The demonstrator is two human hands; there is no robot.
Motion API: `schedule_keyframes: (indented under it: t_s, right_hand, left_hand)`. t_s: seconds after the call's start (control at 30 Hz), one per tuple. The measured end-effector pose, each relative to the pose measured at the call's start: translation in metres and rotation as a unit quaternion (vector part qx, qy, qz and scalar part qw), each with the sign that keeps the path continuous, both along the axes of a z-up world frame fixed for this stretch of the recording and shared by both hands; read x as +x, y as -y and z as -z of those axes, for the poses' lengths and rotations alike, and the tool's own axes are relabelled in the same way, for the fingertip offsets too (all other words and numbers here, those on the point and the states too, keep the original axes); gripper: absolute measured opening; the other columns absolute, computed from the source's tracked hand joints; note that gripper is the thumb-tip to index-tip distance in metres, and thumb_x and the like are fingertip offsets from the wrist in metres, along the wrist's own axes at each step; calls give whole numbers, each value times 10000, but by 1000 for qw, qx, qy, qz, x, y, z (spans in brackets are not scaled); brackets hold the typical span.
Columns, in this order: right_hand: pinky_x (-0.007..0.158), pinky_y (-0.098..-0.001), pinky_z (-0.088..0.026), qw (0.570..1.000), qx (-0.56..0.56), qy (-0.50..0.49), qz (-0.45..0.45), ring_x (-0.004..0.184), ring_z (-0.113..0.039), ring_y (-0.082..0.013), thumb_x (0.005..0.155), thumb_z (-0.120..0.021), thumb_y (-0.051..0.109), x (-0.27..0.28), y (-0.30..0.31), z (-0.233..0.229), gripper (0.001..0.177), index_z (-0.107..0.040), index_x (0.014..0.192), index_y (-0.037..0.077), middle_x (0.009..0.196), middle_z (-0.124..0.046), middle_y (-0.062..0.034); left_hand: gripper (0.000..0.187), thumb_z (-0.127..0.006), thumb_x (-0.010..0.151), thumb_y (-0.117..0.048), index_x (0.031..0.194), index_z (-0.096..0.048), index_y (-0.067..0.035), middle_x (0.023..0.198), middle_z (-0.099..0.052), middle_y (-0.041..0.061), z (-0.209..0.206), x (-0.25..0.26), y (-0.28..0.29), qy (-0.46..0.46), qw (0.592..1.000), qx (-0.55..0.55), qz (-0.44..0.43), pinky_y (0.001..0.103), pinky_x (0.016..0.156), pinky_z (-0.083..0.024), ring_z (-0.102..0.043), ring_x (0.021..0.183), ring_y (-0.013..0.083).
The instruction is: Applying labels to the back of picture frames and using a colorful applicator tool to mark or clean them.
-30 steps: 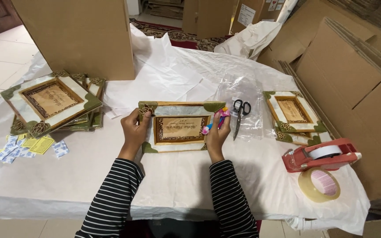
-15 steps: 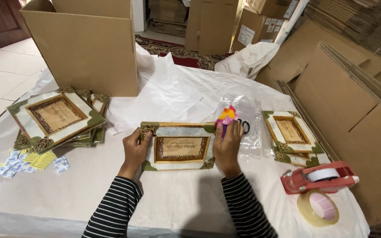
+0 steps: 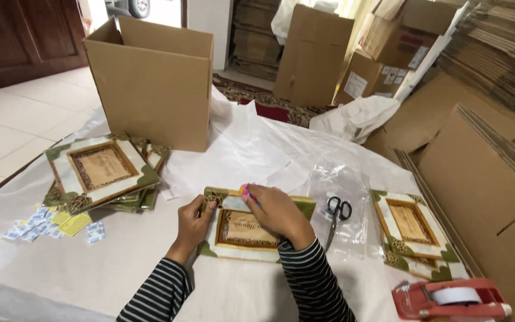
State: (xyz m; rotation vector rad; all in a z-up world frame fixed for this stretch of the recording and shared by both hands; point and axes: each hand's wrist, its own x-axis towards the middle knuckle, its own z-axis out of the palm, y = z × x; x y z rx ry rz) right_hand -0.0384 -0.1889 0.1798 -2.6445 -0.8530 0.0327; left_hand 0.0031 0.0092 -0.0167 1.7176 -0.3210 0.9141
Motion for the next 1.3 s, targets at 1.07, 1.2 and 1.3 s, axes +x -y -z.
schedule_keyframes:
  t_s: [1.07, 1.2, 1.3]
  right_hand:
    - [922, -509, -542, 998, 20, 3, 62, 1022, -698, -485, 936, -640, 329, 22, 63, 17, 370, -733, 1216, 106, 1078, -710, -270]
    - [911, -511, -536, 998, 16, 15, 52, 1004, -701, -473, 954, -605, 325, 20, 61, 14, 348, -732, 1194, 107, 1054, -722, -259]
    - [899, -492, -537, 999, 7, 20, 39, 992, -710, -442, 970, -585, 325, 20, 63, 15, 342, -731, 1183, 101, 1037, -736, -241]
  left_hand:
    - [292, -669, 1007, -235, 754, -615, -97, 474, -500, 90, 21, 9, -7, -10, 1000, -21, 18, 279, 495, -424, -477, 449, 133]
    - [321, -660, 1012, -235, 731, -585, -98, 472, -478, 90, 18, 7, -6, 3, 1000, -13, 12, 281, 482, -407, -463, 439, 145]
    - [325, -666, 1010, -233, 723, -574, -111, 466, -465, 77, 19, 8, -6, 6, 1000, -10, 10, 280, 473, -393, -447, 429, 147]
